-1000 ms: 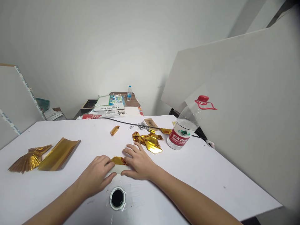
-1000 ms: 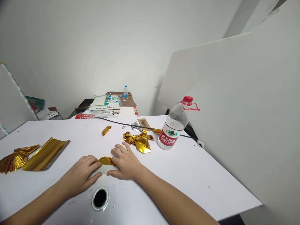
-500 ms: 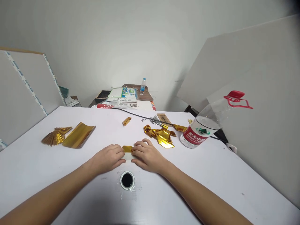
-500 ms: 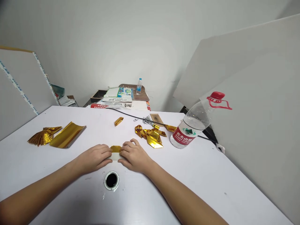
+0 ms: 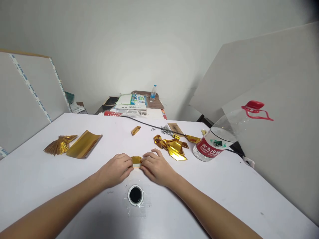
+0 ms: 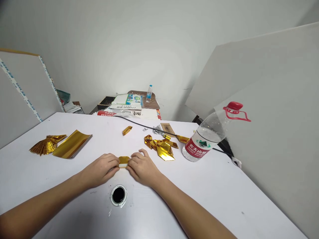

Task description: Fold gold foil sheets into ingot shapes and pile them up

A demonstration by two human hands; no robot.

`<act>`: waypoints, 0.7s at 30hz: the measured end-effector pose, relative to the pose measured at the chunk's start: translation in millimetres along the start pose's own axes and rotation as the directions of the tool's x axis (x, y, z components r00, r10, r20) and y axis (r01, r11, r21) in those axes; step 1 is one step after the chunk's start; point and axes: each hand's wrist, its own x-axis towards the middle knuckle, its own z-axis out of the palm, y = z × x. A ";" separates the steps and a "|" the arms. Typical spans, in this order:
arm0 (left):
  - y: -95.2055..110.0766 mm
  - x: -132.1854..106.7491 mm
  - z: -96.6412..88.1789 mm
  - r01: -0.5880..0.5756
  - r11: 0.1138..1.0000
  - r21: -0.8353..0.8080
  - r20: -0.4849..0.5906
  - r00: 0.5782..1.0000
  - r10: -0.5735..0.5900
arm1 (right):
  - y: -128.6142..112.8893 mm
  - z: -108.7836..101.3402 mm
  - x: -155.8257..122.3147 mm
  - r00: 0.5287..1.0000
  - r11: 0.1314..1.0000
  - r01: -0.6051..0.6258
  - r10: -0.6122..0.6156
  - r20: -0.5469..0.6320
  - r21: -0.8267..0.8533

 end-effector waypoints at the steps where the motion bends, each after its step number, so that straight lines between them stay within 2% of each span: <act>1: 0.0 -0.4 0.4 0.035 0.997 -0.061 -0.023 0.999 -0.037 | 1.0 0.6 -1.0 0.997 0.995 -0.069 0.068 0.024 0.070; 3: 0.6 -0.1 0.5 0.138 0.974 -0.180 -0.049 0.988 -0.149 | 2.4 1.6 -2.2 0.981 0.968 -0.188 0.179 0.070 0.169; 5: 1.9 2.3 0.0 0.251 0.932 -0.260 -0.034 0.963 -0.269 | 3.2 2.8 -2.1 0.968 0.948 -0.250 0.238 0.086 0.198; 9: 3.9 10.3 -1.1 0.408 0.848 -0.338 0.019 0.904 -0.427 | 4.6 6.1 -0.3 0.971 0.958 -0.238 0.232 0.055 0.161; 13: 4.0 14.0 -2.8 0.456 0.809 -0.372 0.056 0.881 -0.471 | 6.9 7.8 0.2 0.986 0.980 -0.168 0.166 0.031 0.103; 21: 2.9 13.7 -7.2 0.479 0.788 -0.385 0.092 0.870 -0.484 | 8.2 7.6 1.0 0.993 0.994 -0.113 0.113 0.032 -0.006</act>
